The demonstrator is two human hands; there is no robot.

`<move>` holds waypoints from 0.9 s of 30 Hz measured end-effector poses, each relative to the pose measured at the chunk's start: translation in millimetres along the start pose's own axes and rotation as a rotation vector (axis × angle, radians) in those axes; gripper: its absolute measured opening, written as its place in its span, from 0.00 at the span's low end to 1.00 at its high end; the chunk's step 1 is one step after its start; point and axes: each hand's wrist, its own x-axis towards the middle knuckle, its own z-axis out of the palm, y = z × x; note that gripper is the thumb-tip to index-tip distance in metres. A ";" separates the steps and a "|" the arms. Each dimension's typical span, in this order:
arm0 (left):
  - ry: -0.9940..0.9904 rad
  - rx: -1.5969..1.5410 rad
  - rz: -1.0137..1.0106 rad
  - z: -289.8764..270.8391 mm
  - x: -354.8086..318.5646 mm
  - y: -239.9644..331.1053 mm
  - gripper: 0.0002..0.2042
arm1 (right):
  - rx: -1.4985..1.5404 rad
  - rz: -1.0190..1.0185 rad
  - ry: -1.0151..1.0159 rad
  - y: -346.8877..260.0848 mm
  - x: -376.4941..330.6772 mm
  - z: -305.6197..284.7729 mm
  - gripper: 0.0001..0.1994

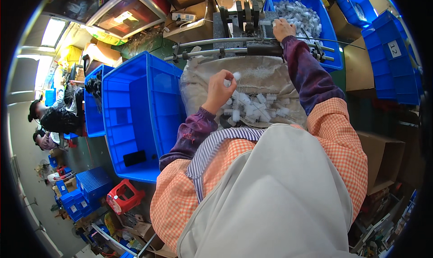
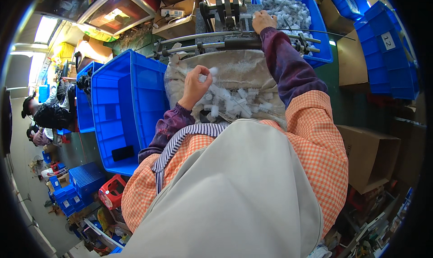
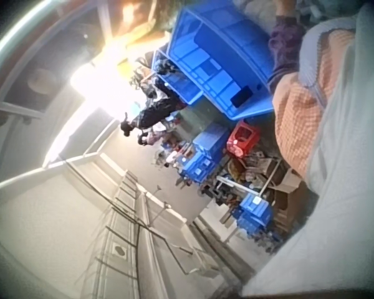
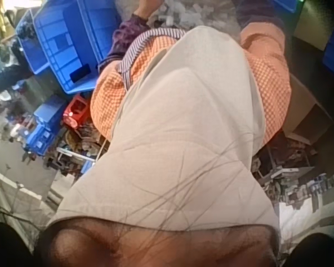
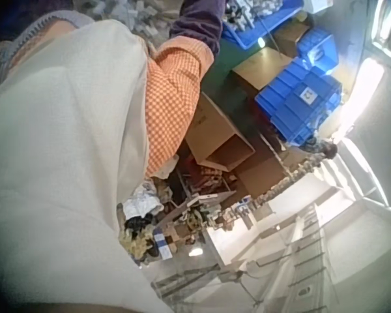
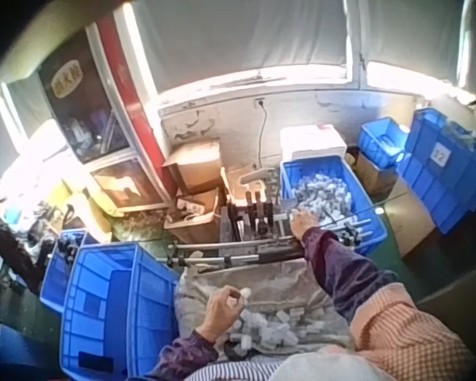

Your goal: The person repeatedly picks up small white cotton-like pieces from a cloth on a table and places them into a blue bin. The person handles the pieces one at a time throughout the clip.

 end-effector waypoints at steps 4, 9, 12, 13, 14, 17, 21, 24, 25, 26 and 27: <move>-0.055 -0.150 -0.049 2.5 0.3 6.1 0.05 | -0.147 -0.032 -0.089 12.0 15.0 -13.5 0.13; -0.107 -0.266 -0.061 4.4 5.3 9.9 0.04 | -0.259 0.316 0.009 54.8 16.7 -43.4 0.12; -0.090 -0.342 -0.082 8.6 16.4 15.5 0.04 | -0.015 -0.044 0.113 33.9 -28.6 -75.2 0.15; -0.081 -0.370 -0.086 10.3 21.6 18.7 0.04 | 0.280 -0.212 -0.007 22.7 -41.8 -77.5 0.15; -0.055 -0.429 -0.069 15.5 27.7 21.2 0.04 | 0.569 -0.369 -0.128 11.1 -56.6 -79.3 0.15; -0.010 -0.555 -0.059 24.3 41.7 24.4 0.05 | 0.897 -0.687 -0.303 -41.1 -95.7 -93.3 0.13; -0.077 -0.255 -0.018 23.7 36.5 18.5 0.15 | 0.904 -0.440 -0.363 -32.0 -74.9 -50.8 0.12; -0.302 0.368 0.216 22.6 5.5 -4.6 0.24 | 0.363 -0.168 0.071 -18.5 -34.4 -29.8 0.09; -0.408 0.592 0.315 23.7 -6.0 -11.8 0.27 | 0.302 -0.193 0.140 -14.2 -21.1 -19.8 0.09; -0.484 0.626 0.257 25.0 -15.2 -11.9 0.26 | 0.235 -0.208 0.211 -6.8 -9.6 -4.5 0.08; -0.558 0.661 0.192 25.8 -25.5 -11.8 0.26 | 0.170 -0.228 0.279 -4.8 -3.3 5.5 0.08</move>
